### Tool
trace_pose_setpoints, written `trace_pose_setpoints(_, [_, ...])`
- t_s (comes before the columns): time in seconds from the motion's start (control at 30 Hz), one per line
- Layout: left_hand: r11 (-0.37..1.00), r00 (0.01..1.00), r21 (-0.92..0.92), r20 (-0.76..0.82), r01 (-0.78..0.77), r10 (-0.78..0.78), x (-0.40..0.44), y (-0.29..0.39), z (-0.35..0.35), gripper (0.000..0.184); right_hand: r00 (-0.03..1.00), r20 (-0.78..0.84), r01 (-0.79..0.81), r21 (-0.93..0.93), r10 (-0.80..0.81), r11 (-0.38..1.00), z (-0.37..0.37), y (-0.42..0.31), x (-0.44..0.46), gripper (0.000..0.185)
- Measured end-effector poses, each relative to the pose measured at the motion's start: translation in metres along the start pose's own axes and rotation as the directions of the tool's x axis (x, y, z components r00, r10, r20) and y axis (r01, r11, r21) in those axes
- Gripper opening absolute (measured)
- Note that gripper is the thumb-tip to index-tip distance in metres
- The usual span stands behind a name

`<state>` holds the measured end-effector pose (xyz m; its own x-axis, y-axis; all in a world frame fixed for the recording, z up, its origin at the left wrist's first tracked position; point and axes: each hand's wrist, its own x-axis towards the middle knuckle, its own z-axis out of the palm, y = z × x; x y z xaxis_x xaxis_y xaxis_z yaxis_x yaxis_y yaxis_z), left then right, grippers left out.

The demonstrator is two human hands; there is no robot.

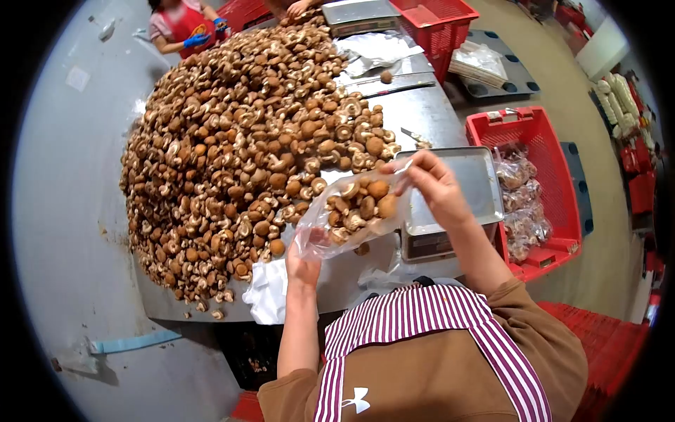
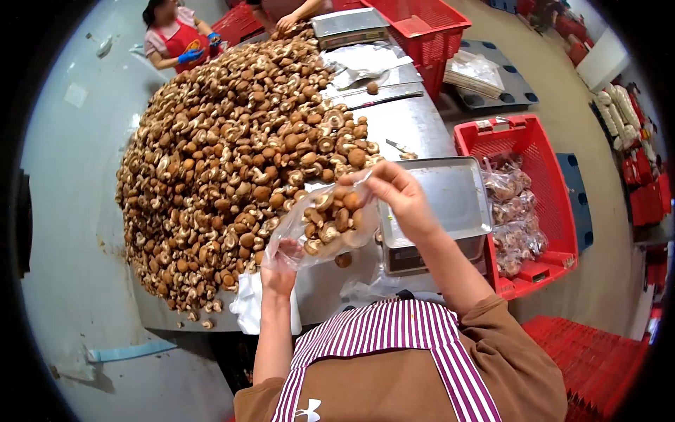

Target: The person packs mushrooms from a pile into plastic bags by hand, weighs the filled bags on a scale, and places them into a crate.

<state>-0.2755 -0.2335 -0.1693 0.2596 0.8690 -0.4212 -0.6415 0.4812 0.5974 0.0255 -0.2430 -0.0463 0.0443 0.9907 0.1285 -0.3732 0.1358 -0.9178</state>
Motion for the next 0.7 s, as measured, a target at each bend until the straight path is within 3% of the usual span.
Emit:
trace_pose_setpoints(0.1, [0.993, 0.991, 0.009, 0.065, 0.117, -0.117, 0.007, -0.022, 0.054, 0.037, 0.992, -0.094, 0.081, -0.059, -0.087, 0.995, -0.033, -0.045, -0.008, 0.009])
trace_pose_setpoints(0.13, [0.971, 0.975, -0.128, 0.124, 0.202, -0.186, 0.013, -0.036, 0.069, 0.042, 0.983, -0.137, 0.11, -0.07, -0.119, 0.991, -0.042, -0.055, -0.013, 0.009])
trace_pose_setpoints(0.2, [0.934, 0.921, -0.164, 0.291, 0.317, -0.261, 0.035, -0.065, 0.084, 0.046, 0.967, -0.206, 0.125, -0.12, -0.148, 0.985, -0.062, -0.073, -0.021, 0.008])
trace_pose_setpoints(0.23, [0.912, 0.923, -0.219, 0.254, 0.347, -0.29, 0.041, -0.081, 0.092, 0.039, 0.954, -0.259, 0.127, -0.115, -0.153, 0.985, -0.073, -0.076, -0.024, 0.008])
trace_pose_setpoints(0.33, [0.963, 0.952, 0.11, 0.16, 0.245, -0.26, 0.076, -0.128, 0.092, 0.036, 0.92, -0.375, 0.038, -0.211, -0.116, 0.977, -0.112, -0.063, -0.035, 0.009])
trace_pose_setpoints(0.37, [0.96, 0.948, 0.117, 0.166, 0.255, -0.272, 0.076, -0.133, 0.098, 0.036, 0.896, -0.436, -0.041, -0.263, -0.081, 0.964, -0.125, -0.053, -0.041, 0.009])
trace_pose_setpoints(0.43, [0.947, 0.95, 0.09, -0.065, 0.309, -0.304, 0.075, -0.142, 0.113, 0.035, 0.867, -0.496, -0.095, -0.245, -0.041, 0.965, -0.152, -0.035, -0.059, 0.01])
trace_pose_setpoints(0.6, [0.946, 0.955, 0.156, 0.042, 0.284, -0.294, 0.073, -0.143, 0.11, 0.032, 0.829, -0.556, -0.143, -0.321, -0.064, 0.936, -0.192, -0.021, -0.091, 0.018])
trace_pose_setpoints(0.7, [0.935, 0.983, 0.333, 0.082, 0.126, -0.162, 0.062, -0.135, 0.121, 0.031, 0.837, -0.533, -0.087, -0.348, -0.121, 0.933, -0.192, -0.03, -0.097, 0.03])
